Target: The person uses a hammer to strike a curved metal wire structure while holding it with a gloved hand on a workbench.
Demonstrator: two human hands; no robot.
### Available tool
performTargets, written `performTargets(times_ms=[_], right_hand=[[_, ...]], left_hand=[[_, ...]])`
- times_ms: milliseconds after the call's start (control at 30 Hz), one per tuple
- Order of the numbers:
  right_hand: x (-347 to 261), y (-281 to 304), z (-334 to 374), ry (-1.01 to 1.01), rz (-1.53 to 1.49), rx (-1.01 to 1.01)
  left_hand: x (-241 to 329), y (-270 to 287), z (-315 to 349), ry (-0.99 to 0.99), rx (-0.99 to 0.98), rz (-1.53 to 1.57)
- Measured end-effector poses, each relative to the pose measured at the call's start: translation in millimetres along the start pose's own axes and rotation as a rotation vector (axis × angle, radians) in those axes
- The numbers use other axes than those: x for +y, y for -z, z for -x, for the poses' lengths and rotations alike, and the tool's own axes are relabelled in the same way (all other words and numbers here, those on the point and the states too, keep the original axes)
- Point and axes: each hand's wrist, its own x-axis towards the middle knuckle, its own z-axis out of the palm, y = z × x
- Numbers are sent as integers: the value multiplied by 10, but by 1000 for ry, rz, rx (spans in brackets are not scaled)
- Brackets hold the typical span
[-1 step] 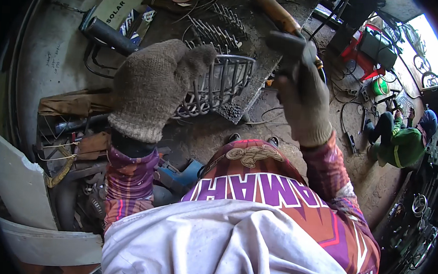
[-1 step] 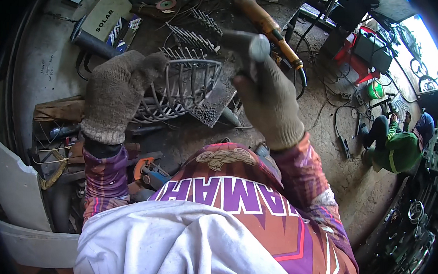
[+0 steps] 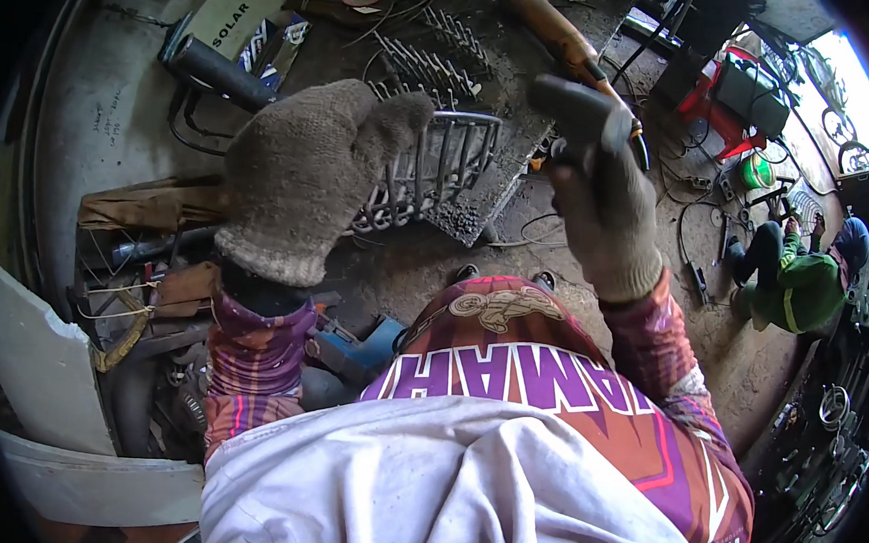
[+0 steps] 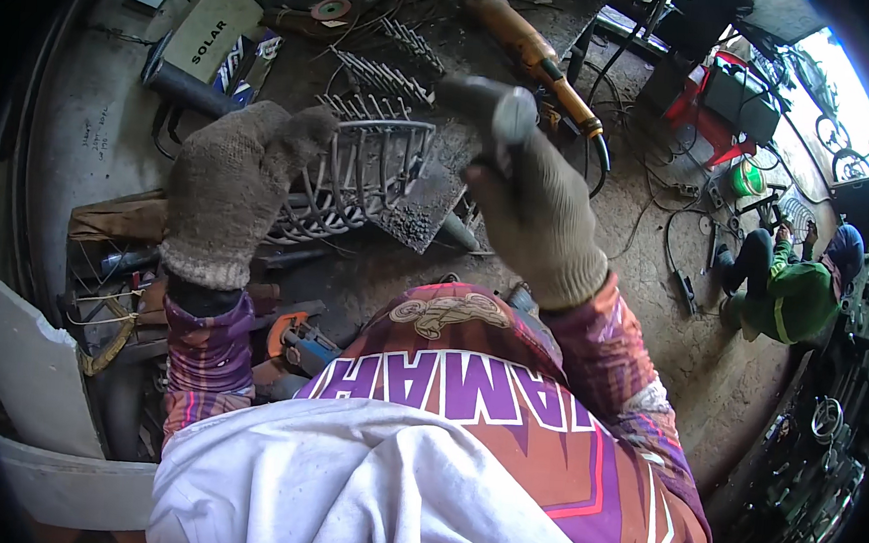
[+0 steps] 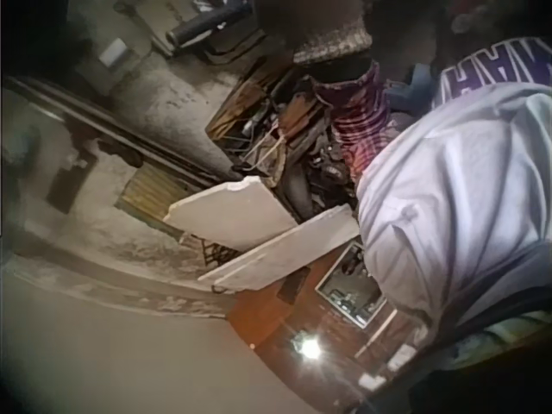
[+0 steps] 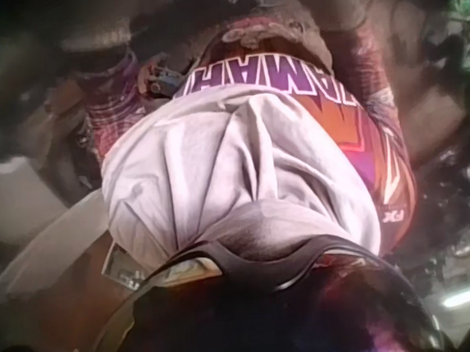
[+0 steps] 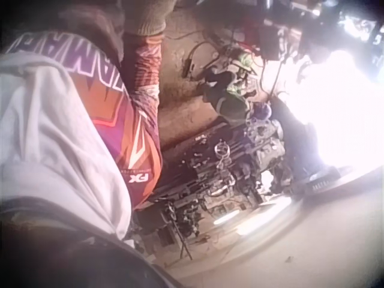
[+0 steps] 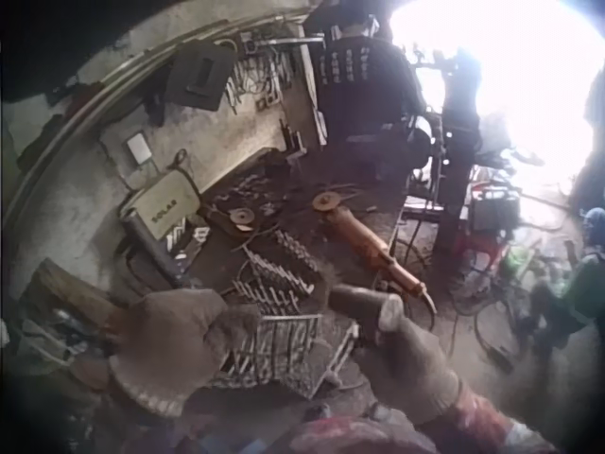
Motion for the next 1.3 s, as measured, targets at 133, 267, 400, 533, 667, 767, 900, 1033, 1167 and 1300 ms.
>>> performTargets(times_ms=[133,267,400,533,667,767,900,1033,1167,1300], right_hand=[[114,-50,203,262,132,-81],[-15,-109,299,286,375,-112],[-87,-115,244,214,474,-191],[-139,-38,238,274,499,-185],[-150,26,281,435,382,-142],[-55,-108,204,394,520,-197],[7,-97,314,169,377,-179],[-157,-157,135,240,347,-165],[-210,-223,133,267,380,-207],[-158,-338,88,266,496,-245]], left_hand=[[28,-71,17,-84,6,-112],[26,-115,-2,-181,53,-185],[122,-77,-5,-230,71,-213],[84,-95,-10,-217,55,-226],[80,-92,-11,-201,80,-322],[155,41,-46,-164,85,-363],[-28,104,-108,-168,100,-243],[-55,103,-91,-121,22,-255],[-31,113,-22,-155,59,-247],[40,134,0,-144,35,-238]])
